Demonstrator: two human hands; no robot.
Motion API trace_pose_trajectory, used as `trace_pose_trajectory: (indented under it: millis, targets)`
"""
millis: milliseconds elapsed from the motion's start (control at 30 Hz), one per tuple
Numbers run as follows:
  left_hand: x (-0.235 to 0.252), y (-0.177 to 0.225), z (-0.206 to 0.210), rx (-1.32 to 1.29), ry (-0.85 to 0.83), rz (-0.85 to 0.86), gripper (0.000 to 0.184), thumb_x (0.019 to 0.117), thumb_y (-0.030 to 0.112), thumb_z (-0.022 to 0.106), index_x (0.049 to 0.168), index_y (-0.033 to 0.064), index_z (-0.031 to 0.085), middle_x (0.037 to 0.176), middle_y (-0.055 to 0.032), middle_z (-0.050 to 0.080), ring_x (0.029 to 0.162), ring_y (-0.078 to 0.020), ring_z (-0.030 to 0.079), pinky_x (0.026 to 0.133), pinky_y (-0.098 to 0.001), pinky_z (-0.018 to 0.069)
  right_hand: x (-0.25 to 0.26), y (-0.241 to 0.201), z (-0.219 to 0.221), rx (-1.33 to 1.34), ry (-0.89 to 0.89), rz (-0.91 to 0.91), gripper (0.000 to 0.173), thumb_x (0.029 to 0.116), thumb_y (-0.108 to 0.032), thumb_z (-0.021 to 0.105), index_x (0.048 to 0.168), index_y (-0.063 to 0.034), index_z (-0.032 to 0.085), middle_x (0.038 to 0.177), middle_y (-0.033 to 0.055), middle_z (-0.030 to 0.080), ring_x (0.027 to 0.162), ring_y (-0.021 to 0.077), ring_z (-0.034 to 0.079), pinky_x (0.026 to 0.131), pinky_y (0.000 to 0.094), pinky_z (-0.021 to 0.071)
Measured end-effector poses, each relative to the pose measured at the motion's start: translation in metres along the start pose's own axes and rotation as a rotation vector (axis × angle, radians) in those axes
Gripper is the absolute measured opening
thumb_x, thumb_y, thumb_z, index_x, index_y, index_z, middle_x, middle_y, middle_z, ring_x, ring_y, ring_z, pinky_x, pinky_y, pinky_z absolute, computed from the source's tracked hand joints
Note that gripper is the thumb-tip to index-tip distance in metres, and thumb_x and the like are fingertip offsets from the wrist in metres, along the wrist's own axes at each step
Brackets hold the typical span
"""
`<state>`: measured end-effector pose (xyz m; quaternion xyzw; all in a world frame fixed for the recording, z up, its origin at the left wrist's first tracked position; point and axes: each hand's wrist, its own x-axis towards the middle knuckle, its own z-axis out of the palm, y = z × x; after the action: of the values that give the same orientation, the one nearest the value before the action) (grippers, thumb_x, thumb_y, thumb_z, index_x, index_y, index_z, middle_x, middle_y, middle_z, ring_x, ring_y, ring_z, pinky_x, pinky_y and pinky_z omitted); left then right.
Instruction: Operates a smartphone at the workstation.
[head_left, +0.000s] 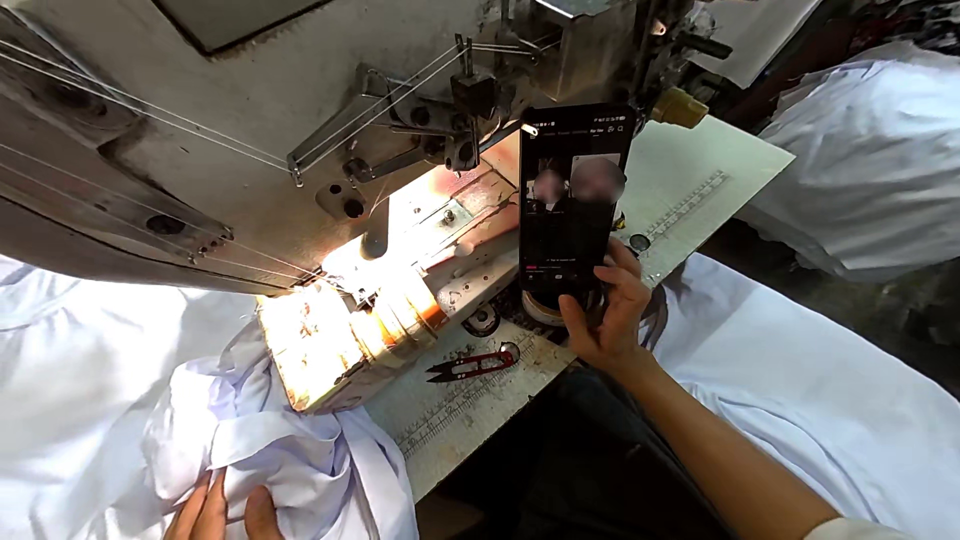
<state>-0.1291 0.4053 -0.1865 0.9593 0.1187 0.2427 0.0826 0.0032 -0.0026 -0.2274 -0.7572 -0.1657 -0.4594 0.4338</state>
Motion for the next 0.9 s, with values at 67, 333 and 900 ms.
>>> trace_pose_trajectory:
  millis: [67,333,900]
  targets:
    - [0.001,0.0,-0.001,-0.004,-0.001,-0.009,0.049,0.1057,0.034,0.05,0.132,-0.0049,0.064,0.137,-0.0269,0.062,0.133,-0.0419,0.055,0.113,-0.053,0.0379,0.003,0.0,-0.004,-0.021,0.053,-0.005,0.035,0.101,-0.034,0.058,0.133,-0.0264,0.047,0.156,-0.0012,0.041,0.145,0.0186,0.041,0.114,0.0406,0.0433]
    - [0.001,-0.002,-0.001,-0.034,0.0,-0.003,0.051,0.1048,0.035,0.05,0.132,-0.0067,0.063,0.135,-0.0306,0.062,0.131,-0.0482,0.055,0.112,-0.0594,0.0362,0.039,-0.013,-0.017,-0.289,0.103,-0.179,0.015,0.105,-0.012,0.043,0.108,-0.0153,0.057,0.151,0.0053,0.04,0.15,0.0187,0.03,0.119,0.0407,0.0356]
    - [0.0,-0.003,0.003,-0.015,0.017,0.01,0.05,0.1048,0.035,0.051,0.131,-0.005,0.065,0.135,-0.0285,0.063,0.131,-0.0441,0.057,0.111,-0.0555,0.0384,0.018,-0.014,-0.008,-0.286,0.023,-0.098,0.07,0.0993,-0.044,0.059,0.159,-0.0293,0.025,0.168,0.0028,0.022,0.156,0.0208,0.019,0.124,0.0452,0.0242]
